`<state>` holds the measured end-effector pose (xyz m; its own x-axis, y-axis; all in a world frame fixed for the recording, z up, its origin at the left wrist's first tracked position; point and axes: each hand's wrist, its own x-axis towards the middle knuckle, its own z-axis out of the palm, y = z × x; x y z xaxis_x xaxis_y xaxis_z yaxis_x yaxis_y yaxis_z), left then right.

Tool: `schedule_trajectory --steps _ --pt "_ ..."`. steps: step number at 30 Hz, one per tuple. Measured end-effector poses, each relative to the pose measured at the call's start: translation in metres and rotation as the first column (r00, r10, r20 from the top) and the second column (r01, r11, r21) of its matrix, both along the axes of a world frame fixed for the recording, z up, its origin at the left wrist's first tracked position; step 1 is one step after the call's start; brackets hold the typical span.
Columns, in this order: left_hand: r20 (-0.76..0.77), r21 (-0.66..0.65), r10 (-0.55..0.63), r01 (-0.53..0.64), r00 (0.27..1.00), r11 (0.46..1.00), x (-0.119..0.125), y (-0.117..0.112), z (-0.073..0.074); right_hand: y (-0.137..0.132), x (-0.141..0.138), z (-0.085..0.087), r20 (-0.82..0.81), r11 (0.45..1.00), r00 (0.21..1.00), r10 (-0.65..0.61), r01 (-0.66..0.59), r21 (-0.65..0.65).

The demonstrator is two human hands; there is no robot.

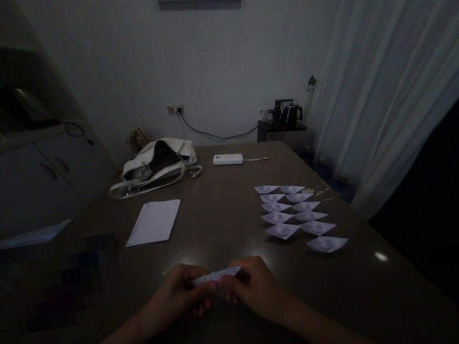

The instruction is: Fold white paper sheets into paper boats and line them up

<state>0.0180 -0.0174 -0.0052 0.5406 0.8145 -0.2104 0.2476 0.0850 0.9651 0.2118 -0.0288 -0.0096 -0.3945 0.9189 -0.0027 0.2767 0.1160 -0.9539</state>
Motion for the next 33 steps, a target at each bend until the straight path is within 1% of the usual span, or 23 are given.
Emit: schedule_trajectory --steps 2,5,7,10,14,16,18,20,22,27,30,33 --pt "0.012 0.008 -0.021 0.021 1.000 1.000 -0.001 0.002 -0.002 0.003 0.002 0.001 0.034 0.999 0.999 -0.015 0.013 0.043" --pt "0.073 -0.029 -0.057 0.059 0.996 0.998 -0.004 0.009 -0.007 0.009 0.007 0.003 0.062 0.996 0.998 -0.011 0.006 0.091" --pt "0.109 -0.053 -0.072 0.078 0.991 0.996 -0.005 0.012 -0.011 0.013 0.010 0.001 0.003 0.996 1.000 -0.013 0.013 0.085" --pt "0.133 -0.028 -0.090 0.094 0.987 0.995 -0.003 0.013 -0.016 0.017 0.010 -0.006 -0.145 0.998 0.988 -0.052 0.057 0.025" --pt "0.124 0.038 -0.048 0.044 0.991 0.998 0.003 0.008 -0.017 0.018 0.005 -0.017 -0.251 0.995 0.964 -0.092 0.078 -0.066" --pt "0.083 0.081 -0.022 0.015 0.996 0.997 0.004 0.006 -0.014 0.017 0.003 -0.019 -0.263 0.994 0.960 -0.095 0.078 -0.072" --pt "0.006 0.170 0.002 -0.002 1.000 0.985 0.005 0.004 -0.010 0.016 0.002 -0.018 -0.255 0.995 0.963 -0.089 0.074 -0.066" --pt "-0.088 0.273 0.039 -0.013 0.995 0.962 0.005 0.004 -0.005 0.016 0.001 -0.015 -0.243 0.996 0.967 -0.076 0.062 -0.062" --pt "-0.149 0.345 0.080 -0.024 0.986 0.938 0.005 0.004 -0.002 0.015 0.001 -0.012 -0.238 0.996 0.969 -0.070 0.056 -0.063" --pt "-0.191 0.427 0.105 -0.013 0.976 0.904 0.005 0.005 -0.004 0.014 0.000 -0.009 -0.240 0.996 0.968 -0.073 0.059 -0.066" --pt "-0.251 0.496 0.128 0.014 0.960 0.868 0.006 0.003 -0.007 0.013 -0.002 -0.013 -0.257 0.997 0.965 -0.054 0.039 -0.064" --pt "-0.287 0.530 0.167 0.011 0.943 0.848 0.007 0.001 -0.007 0.012 -0.005 -0.017 -0.270 0.997 0.961 -0.063 0.051 -0.051"
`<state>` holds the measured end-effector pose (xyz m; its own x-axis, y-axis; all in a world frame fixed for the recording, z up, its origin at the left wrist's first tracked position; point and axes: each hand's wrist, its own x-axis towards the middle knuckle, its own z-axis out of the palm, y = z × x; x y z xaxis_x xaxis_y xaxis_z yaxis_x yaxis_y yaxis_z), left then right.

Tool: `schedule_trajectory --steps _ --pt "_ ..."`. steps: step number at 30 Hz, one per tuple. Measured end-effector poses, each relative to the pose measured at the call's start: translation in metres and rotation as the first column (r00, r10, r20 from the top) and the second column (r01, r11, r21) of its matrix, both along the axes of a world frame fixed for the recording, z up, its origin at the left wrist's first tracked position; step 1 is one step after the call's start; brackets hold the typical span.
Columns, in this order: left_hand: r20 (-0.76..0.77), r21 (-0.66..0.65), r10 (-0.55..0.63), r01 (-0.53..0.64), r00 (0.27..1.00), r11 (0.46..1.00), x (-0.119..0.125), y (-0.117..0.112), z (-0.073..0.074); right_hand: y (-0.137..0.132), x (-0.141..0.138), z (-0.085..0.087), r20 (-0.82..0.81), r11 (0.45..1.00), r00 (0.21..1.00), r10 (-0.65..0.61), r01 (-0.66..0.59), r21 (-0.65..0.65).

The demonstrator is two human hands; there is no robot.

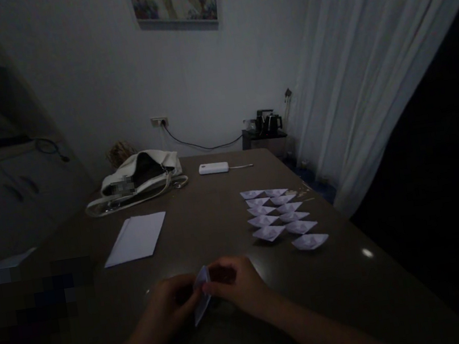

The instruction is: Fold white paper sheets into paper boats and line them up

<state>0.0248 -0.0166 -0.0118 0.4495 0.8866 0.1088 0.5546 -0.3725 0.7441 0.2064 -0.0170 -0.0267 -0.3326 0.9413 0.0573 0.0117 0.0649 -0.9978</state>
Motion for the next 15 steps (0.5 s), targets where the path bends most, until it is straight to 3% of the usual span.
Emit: schedule_trajectory --steps 6,12,15 --pt "0.036 0.007 0.024 -0.025 0.999 1.000 0.002 -0.002 0.002 0.004 -0.003 0.000 -0.012 0.995 0.998 -0.056 0.055 -0.085" --pt "0.325 -0.312 0.077 0.030 0.942 0.949 0.007 0.002 0.006 0.011 -0.001 -0.004 -0.042 0.990 0.993 -0.111 0.106 -0.096" --pt "0.352 -0.418 0.126 0.035 0.927 0.908 0.008 0.005 0.009 0.012 -0.002 -0.008 -0.079 0.986 0.991 -0.108 0.097 -0.137"
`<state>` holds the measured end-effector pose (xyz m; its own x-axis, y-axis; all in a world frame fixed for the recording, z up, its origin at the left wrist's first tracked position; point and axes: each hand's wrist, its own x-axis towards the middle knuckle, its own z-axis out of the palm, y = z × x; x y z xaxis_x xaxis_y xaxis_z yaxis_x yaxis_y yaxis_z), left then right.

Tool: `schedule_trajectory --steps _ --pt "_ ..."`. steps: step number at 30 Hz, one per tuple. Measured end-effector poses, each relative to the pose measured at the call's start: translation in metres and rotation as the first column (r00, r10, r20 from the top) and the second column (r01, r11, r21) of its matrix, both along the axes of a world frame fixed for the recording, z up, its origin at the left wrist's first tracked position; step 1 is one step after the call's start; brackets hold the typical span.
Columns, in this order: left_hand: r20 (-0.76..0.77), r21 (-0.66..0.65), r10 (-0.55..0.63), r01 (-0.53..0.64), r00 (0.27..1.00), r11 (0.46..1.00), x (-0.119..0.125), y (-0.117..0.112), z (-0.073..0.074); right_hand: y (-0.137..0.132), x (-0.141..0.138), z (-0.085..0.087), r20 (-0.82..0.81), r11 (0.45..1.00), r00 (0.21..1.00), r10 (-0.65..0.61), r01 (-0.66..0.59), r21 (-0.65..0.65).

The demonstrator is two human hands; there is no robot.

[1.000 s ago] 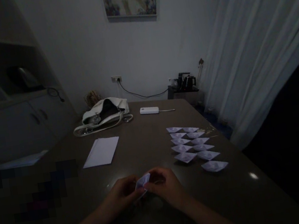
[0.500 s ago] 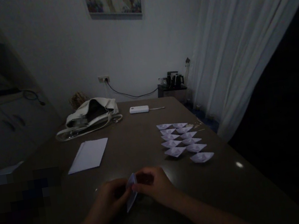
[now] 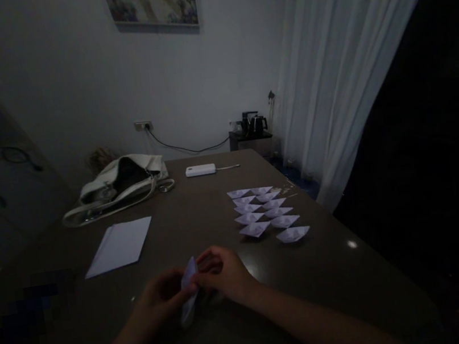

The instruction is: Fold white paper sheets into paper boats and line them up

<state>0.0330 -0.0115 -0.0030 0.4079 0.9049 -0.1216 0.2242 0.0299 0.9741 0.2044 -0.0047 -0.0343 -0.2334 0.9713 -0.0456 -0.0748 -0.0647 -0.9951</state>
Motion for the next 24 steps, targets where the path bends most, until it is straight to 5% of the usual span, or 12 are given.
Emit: schedule_trajectory --steps 9,24 --pt "-0.023 -0.055 -0.041 0.039 0.999 0.998 -0.007 0.005 -0.007 0.000 -0.001 0.003 -0.035 0.995 0.998 0.057 -0.059 -0.082" --pt "0.217 -0.108 0.053 -0.030 0.975 0.994 -0.003 0.002 -0.018 -0.006 -0.005 0.006 -0.232 0.987 0.968 0.092 -0.120 -0.107"
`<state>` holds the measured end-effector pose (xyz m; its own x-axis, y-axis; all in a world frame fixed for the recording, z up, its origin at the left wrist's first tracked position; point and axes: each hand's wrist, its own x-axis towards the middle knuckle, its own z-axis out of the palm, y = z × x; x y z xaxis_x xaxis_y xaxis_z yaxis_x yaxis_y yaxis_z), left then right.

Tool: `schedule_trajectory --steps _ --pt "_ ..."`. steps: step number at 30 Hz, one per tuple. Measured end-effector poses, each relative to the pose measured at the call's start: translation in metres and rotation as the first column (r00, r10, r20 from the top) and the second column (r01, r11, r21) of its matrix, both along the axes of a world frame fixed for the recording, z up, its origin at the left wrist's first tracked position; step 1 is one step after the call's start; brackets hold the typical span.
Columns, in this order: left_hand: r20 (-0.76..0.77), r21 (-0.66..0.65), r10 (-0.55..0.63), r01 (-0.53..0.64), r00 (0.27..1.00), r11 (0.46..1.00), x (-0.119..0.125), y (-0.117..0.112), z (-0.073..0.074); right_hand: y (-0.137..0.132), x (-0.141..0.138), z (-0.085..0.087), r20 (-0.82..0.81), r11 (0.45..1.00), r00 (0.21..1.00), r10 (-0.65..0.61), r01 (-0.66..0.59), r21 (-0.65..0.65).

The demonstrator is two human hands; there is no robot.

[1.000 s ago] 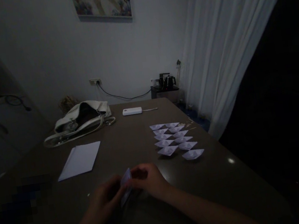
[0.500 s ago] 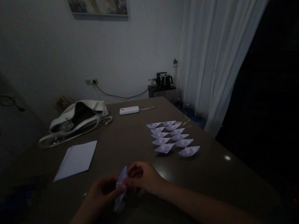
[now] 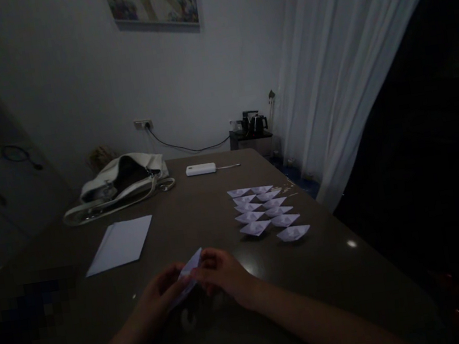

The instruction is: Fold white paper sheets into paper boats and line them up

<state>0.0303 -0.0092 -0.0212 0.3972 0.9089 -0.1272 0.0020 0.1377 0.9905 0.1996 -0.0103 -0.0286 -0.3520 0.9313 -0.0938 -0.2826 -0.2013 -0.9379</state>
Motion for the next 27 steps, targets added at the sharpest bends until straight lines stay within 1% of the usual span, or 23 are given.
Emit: schedule_trajectory --steps 4,7,9,11,13,16,21,24,27 --pt "0.026 0.037 0.059 -0.060 0.998 0.998 0.000 0.000 0.001 -0.001 0.000 0.001 -0.146 0.996 0.989 -0.026 0.013 -0.088" --pt "0.033 0.089 0.100 -0.103 0.994 0.991 0.000 0.001 0.002 0.000 0.003 0.003 -0.218 0.990 0.976 -0.019 -0.012 -0.140" --pt "0.037 0.180 0.132 -0.137 0.991 0.974 -0.002 0.001 0.003 0.000 0.005 0.005 -0.232 0.988 0.973 -0.008 -0.027 -0.151" --pt "0.006 0.313 0.157 -0.151 0.988 0.938 -0.006 0.002 0.005 0.001 0.007 0.005 -0.220 0.989 0.975 0.002 -0.034 -0.141" --pt "-0.085 0.434 0.155 -0.104 0.984 0.895 -0.010 0.003 0.008 0.002 0.008 0.005 -0.205 0.990 0.979 0.011 -0.039 -0.135" --pt "-0.210 0.548 0.149 -0.010 0.966 0.837 -0.017 0.004 0.010 0.003 0.010 0.004 -0.224 0.987 0.975 0.015 -0.050 -0.154" --pt "-0.269 0.653 0.152 0.063 0.951 0.755 -0.022 0.007 0.009 0.005 0.013 0.002 -0.251 0.982 0.968 0.029 -0.074 -0.173" --pt "-0.315 0.665 0.159 0.098 0.936 0.740 -0.024 0.008 0.007 0.005 0.014 0.002 -0.253 0.978 0.967 0.045 -0.094 -0.188" --pt "-0.341 0.639 0.156 0.108 0.927 0.762 -0.026 0.008 0.007 0.005 0.015 0.004 -0.281 0.970 0.956 0.085 -0.144 -0.197"
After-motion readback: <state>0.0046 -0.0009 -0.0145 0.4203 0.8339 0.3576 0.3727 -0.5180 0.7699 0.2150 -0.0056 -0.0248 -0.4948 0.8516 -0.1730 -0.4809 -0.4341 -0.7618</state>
